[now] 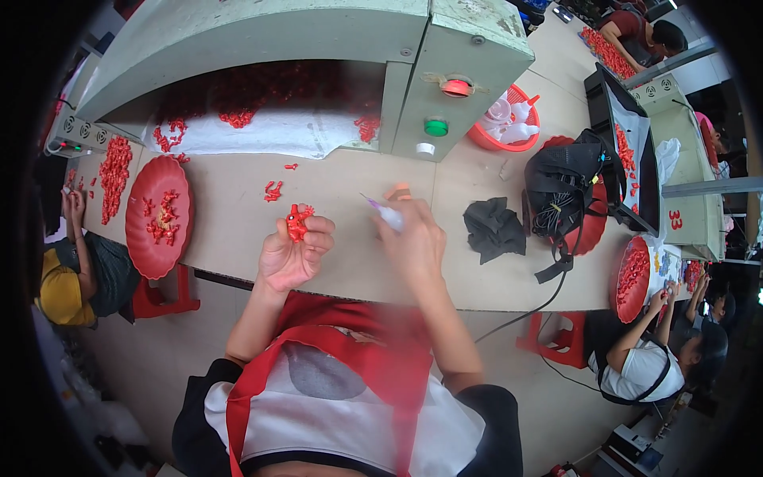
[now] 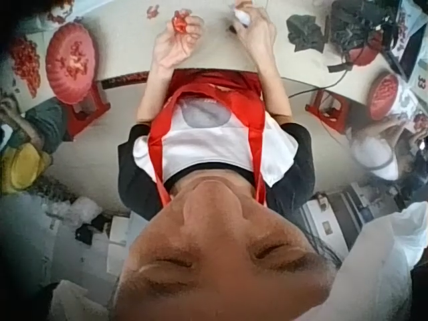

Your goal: The person applies glue from a bottle to small red plastic parts and small orange parts, then assembles them into toy components by hand.

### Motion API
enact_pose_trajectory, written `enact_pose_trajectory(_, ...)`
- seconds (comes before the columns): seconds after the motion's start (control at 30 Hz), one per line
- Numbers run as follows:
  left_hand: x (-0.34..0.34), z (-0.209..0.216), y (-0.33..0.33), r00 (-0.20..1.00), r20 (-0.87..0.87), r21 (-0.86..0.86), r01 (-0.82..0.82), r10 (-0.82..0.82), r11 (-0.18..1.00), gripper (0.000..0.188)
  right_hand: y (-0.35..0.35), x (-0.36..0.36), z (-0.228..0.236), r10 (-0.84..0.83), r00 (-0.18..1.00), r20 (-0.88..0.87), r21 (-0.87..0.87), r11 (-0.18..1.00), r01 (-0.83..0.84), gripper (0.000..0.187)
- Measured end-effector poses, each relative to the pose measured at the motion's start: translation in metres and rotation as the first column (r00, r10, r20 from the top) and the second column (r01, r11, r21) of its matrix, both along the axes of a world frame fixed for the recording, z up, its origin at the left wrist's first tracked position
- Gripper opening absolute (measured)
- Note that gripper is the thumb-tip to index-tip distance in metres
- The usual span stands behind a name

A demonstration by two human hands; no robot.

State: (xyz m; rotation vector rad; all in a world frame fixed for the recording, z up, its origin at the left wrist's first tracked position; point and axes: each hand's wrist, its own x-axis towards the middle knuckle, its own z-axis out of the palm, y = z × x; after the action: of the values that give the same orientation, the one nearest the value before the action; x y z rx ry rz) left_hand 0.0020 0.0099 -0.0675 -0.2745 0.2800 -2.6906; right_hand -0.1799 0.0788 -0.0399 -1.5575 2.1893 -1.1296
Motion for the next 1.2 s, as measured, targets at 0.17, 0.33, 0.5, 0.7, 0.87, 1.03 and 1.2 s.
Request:
enact_pose_trajectory(0.17, -0.001, 0.004, 0.001, 0.995, 0.093, 0.067, 0.038, -0.044, 0.997, 0.035, 0.015, -0.006, -0.031, -0.063, 0.967, -0.248, 0.225, 0.967, 0.121, 0.02)
enact_pose_trajectory(0.33, 0.0, 0.005, 0.002, 0.989, 0.145, -0.004, -0.019, 0.02, 1.0, 0.035, 0.014, 0.004, 0.008, -0.06, 0.738, 0.672, 0.063, 0.998, 0.024, 0.015)
enact_pose_trajectory(0.5, 0.0, 0.016, 0.007, 0.756, 0.516, -0.448, -0.163, 0.403, 0.879, 0.033, 0.01, 0.034, 0.041, 0.349, 0.64, 0.684, -0.355, 0.926, -0.125, 0.023)
enact_pose_trajectory(0.7, -0.004, 0.037, 0.016, 0.535, 0.469, -0.776, -0.131, 0.703, 0.617, 0.024, 0.006, 0.047, 0.051, 0.305, 0.914, 0.268, -0.338, 0.918, -0.207, 0.032)
enact_pose_trajectory(0.87, -0.007, 0.032, 0.022, 0.463, 0.44, -0.815, -0.153, 0.769, 0.559, 0.026, 0.005, 0.042, 0.05, 0.305, 0.927, 0.22, -0.26, 0.934, -0.246, 0.031)
enact_pose_trajectory(1.03, -0.002, 0.034, 0.016, 0.442, 0.42, -0.829, -0.167, 0.792, 0.533, 0.026, 0.012, 0.006, 0.035, 0.309, 0.9, 0.306, -0.114, 0.951, -0.288, 0.026)
enact_pose_trajectory(1.2, 0.004, 0.023, 0.003, 0.818, 0.458, -0.461, -0.116, 0.348, 0.88, 0.032, 0.017, -0.019, 0.032, -0.056, 0.979, 0.194, -0.13, 0.988, 0.082, 0.024)
